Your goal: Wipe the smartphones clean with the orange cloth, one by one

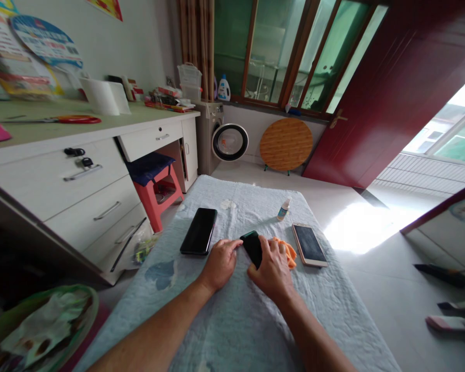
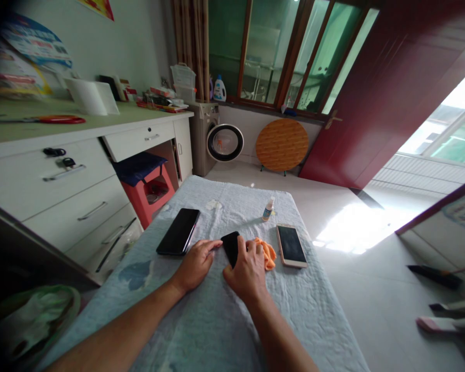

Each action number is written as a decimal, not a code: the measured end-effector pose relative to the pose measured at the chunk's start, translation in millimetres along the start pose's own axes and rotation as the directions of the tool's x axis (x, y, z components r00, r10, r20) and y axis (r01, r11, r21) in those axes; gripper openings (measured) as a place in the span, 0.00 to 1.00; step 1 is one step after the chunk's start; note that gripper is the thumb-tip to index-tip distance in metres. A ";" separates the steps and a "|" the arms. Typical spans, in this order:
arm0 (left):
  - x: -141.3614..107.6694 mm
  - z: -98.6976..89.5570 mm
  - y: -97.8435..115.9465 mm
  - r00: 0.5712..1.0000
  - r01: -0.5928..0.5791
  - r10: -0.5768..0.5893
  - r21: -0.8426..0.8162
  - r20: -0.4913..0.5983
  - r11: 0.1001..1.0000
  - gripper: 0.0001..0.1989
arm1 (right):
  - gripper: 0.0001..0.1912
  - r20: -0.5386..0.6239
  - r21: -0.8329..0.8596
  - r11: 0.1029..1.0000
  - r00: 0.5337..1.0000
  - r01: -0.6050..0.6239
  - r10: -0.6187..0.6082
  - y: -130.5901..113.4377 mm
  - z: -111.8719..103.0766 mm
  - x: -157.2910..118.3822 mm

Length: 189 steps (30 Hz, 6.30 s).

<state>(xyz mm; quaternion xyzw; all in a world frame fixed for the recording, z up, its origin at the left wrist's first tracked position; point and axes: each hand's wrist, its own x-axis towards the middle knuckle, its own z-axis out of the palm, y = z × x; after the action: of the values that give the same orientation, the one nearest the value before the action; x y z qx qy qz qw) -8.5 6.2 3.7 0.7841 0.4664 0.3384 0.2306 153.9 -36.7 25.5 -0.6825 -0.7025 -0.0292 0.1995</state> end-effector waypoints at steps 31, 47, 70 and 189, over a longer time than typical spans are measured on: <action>-1.2 5.8 -6.8 1.000 -0.006 0.006 0.003 0.025 1.000 0.17 | 0.36 -0.013 -0.115 0.847 0.853 -0.519 0.522 145.9 -21.6 31.0; -0.8 5.0 -6.1 1.000 -0.023 0.023 0.005 0.006 1.000 0.17 | 0.37 0.025 -0.170 0.844 0.854 -0.509 0.520 153.1 -13.1 31.3; -0.4 4.0 -5.4 1.000 -0.017 0.016 0.011 0.014 1.000 0.17 | 0.36 0.089 -0.164 0.840 0.840 -0.517 0.535 144.3 -19.5 26.6; -9.0 13.6 14.6 0.993 0.116 -0.119 0.201 0.006 0.973 0.32 | 0.07 -0.032 -0.075 0.997 0.999 -0.026 0.024 62.1 16.2 18.7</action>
<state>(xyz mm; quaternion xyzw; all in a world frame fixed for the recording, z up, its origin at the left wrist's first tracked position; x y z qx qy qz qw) 7.0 -9.1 1.7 0.7774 0.5416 0.2682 0.1742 210.4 -9.8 2.2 -0.6976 -0.6893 -0.0637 0.1850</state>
